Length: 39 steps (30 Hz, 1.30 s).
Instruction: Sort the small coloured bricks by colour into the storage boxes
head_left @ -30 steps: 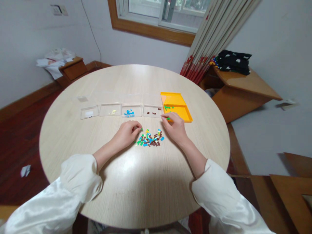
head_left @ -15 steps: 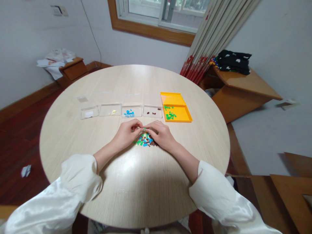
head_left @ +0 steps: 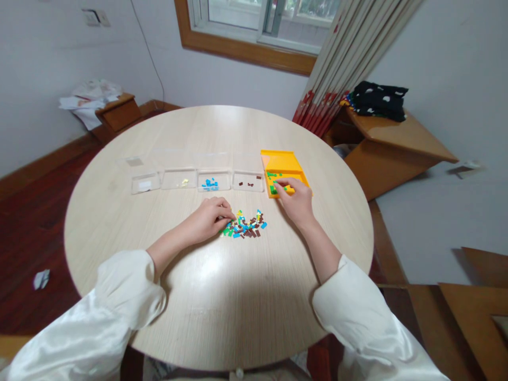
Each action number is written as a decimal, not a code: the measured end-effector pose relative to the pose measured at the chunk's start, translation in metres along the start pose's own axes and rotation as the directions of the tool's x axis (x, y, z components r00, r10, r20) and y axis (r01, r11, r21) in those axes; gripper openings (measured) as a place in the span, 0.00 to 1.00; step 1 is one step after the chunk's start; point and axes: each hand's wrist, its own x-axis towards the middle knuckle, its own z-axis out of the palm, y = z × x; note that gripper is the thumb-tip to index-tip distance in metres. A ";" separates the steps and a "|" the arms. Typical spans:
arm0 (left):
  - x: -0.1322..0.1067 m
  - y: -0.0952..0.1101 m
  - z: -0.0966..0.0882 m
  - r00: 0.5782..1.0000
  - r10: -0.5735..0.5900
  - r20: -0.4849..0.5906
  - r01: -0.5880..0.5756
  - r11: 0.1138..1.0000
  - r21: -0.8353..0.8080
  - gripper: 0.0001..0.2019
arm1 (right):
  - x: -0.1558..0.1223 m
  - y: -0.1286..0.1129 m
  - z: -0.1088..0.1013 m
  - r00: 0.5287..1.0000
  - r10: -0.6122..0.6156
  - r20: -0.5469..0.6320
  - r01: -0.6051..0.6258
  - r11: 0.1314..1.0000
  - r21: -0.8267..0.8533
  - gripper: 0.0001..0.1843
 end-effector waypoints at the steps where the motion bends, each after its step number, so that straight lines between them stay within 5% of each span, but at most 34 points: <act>1: 0.000 -0.001 0.000 1.000 -0.001 0.005 0.001 1.000 0.015 0.10 | 0.001 0.004 -0.002 1.000 0.016 -0.016 -0.016 1.000 -0.011 0.07; 13: 0.001 -0.005 0.001 0.998 -0.060 -0.017 0.062 0.995 0.084 0.10 | 0.001 0.011 -0.001 0.998 0.044 -0.050 -0.046 0.998 -0.049 0.10; 26: 0.002 0.000 0.006 0.994 -0.066 -0.084 0.071 0.996 0.061 0.06 | -0.011 -0.018 0.010 0.997 -0.074 0.034 0.075 0.997 -0.034 0.08; 39: 0.003 0.001 0.010 0.953 -0.208 -0.220 0.153 0.958 -0.242 0.02 | -0.034 -0.065 0.027 0.922 -0.292 0.254 0.261 0.954 0.149 0.05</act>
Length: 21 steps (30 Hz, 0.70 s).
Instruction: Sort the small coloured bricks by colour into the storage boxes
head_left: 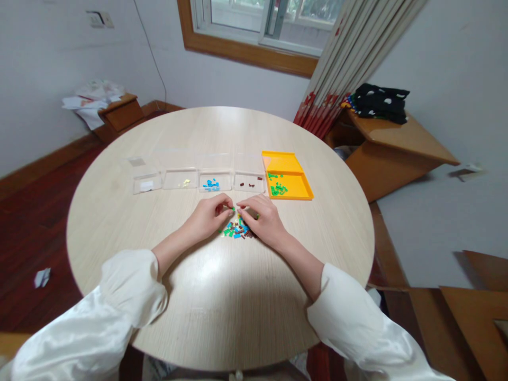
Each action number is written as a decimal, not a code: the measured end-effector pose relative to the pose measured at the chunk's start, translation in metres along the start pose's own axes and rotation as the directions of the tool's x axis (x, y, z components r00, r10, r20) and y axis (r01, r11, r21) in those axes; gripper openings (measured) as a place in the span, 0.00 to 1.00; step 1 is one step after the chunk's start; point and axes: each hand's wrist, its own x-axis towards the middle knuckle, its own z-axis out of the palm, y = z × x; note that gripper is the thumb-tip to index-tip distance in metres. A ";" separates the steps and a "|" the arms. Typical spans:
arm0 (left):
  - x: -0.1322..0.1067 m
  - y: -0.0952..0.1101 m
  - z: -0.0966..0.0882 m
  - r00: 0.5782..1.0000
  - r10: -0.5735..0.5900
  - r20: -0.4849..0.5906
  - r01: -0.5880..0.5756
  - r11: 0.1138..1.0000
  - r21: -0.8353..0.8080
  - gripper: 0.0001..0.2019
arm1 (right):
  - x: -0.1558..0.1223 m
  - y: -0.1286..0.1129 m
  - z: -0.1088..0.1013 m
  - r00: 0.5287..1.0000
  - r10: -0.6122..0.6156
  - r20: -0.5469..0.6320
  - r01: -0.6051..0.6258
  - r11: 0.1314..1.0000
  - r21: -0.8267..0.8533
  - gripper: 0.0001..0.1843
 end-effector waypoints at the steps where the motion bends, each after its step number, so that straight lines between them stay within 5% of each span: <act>1: 0.000 0.000 0.000 1.000 -0.004 -0.006 0.004 1.000 -0.027 0.02 | 0.000 -0.001 0.001 1.000 0.000 0.019 0.000 1.000 0.006 0.05; 14: 0.002 0.004 -0.001 0.995 -0.093 0.035 0.099 0.959 -0.266 0.08 | 0.000 -0.001 0.000 0.995 0.012 0.098 -0.018 0.998 0.057 0.05; 21: 0.001 0.006 -0.015 0.966 -0.152 0.209 0.181 0.976 -0.125 0.08 | 0.002 0.018 -0.016 0.978 0.160 -0.135 -0.157 0.987 0.033 0.05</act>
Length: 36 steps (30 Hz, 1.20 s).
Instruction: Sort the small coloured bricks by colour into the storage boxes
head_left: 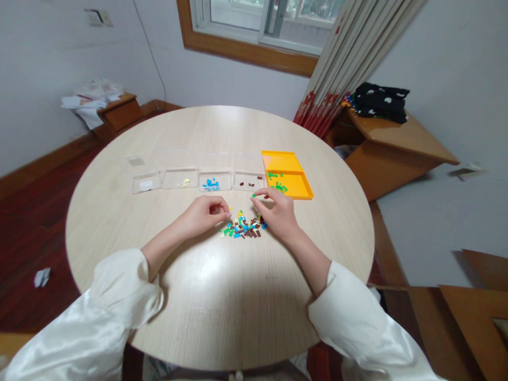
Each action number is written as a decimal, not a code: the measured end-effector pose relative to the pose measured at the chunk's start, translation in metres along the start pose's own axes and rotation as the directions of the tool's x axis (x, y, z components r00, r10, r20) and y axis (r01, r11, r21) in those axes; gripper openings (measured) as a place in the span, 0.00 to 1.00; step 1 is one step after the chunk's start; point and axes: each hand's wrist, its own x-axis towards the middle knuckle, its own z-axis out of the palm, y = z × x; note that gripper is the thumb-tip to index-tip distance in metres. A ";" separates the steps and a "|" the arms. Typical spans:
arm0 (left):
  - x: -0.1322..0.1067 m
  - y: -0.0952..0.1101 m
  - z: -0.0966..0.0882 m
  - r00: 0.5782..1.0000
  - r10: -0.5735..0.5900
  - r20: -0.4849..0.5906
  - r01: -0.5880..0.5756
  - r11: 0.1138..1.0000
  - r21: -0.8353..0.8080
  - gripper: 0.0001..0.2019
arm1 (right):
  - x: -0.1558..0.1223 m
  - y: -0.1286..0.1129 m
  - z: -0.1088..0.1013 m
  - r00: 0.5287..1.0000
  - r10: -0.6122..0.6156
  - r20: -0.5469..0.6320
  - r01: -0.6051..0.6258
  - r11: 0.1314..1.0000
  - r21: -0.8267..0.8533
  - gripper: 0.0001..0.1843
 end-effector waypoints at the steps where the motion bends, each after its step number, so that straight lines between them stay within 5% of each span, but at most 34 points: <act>1: -0.001 0.001 -0.002 0.999 -0.006 0.037 0.005 1.000 0.012 0.08 | 0.002 0.006 -0.004 0.999 0.025 -0.035 -0.026 0.999 -0.028 0.05; 9: -0.008 0.003 -0.001 0.986 -0.057 0.155 0.027 0.982 0.185 0.09 | 0.012 0.044 -0.035 0.957 0.124 -0.261 -0.174 0.969 -0.177 0.06; 20: -0.008 0.002 0.003 0.988 -0.008 0.157 -0.040 0.952 0.304 0.06 | 0.012 0.051 -0.035 0.955 0.138 -0.263 -0.191 0.964 -0.188 0.09; 28: -0.008 0.005 -0.001 0.997 0.071 -0.022 -0.064 0.975 0.211 0.05 | 0.009 0.034 -0.022 0.977 0.098 -0.190 -0.127 0.981 -0.147 0.09; 36: -0.005 0.004 0.008 0.993 0.042 -0.107 -0.044 0.999 -0.017 0.04 | -0.004 -0.008 0.005 0.999 -0.003 0.045 0.003 1.000 0.007 0.08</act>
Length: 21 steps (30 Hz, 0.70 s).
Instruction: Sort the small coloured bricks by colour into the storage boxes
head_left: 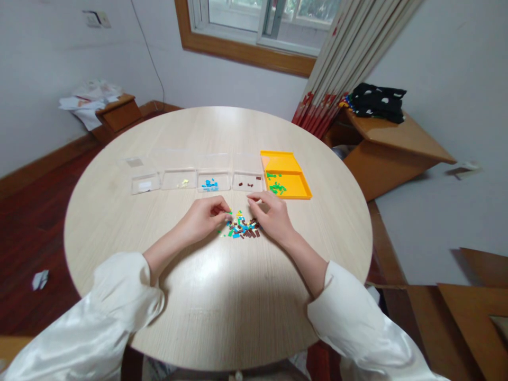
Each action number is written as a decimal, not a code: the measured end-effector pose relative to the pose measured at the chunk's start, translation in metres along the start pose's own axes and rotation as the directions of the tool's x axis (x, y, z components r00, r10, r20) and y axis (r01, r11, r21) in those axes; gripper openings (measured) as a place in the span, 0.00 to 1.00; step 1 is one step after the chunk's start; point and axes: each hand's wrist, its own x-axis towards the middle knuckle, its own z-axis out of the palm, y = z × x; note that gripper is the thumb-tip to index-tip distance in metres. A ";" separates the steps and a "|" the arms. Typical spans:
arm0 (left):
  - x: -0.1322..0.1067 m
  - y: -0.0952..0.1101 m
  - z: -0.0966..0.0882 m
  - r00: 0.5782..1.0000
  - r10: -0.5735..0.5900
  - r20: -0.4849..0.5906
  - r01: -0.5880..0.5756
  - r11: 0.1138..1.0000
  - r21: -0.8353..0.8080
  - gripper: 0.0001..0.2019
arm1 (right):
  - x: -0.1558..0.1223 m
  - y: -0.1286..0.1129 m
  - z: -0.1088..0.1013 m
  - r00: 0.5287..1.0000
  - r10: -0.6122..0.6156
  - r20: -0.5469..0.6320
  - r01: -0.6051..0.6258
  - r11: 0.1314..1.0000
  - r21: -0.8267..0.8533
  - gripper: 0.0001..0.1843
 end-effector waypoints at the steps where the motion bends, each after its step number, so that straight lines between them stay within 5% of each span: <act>1: 0.000 0.000 0.001 1.000 -0.001 0.000 0.001 1.000 -0.010 0.05 | -0.002 -0.004 0.003 0.999 -0.020 0.034 0.019 1.000 0.022 0.08; 8: 0.000 -0.004 0.005 0.997 0.051 -0.052 -0.055 0.995 -0.085 0.08 | -0.008 -0.017 0.013 0.979 -0.102 0.178 0.080 0.988 0.129 0.07; 21: 0.002 -0.009 0.009 0.998 0.021 -0.062 -0.036 0.968 -0.250 0.09 | -0.008 -0.014 0.013 0.967 -0.223 0.120 0.213 0.973 0.090 0.07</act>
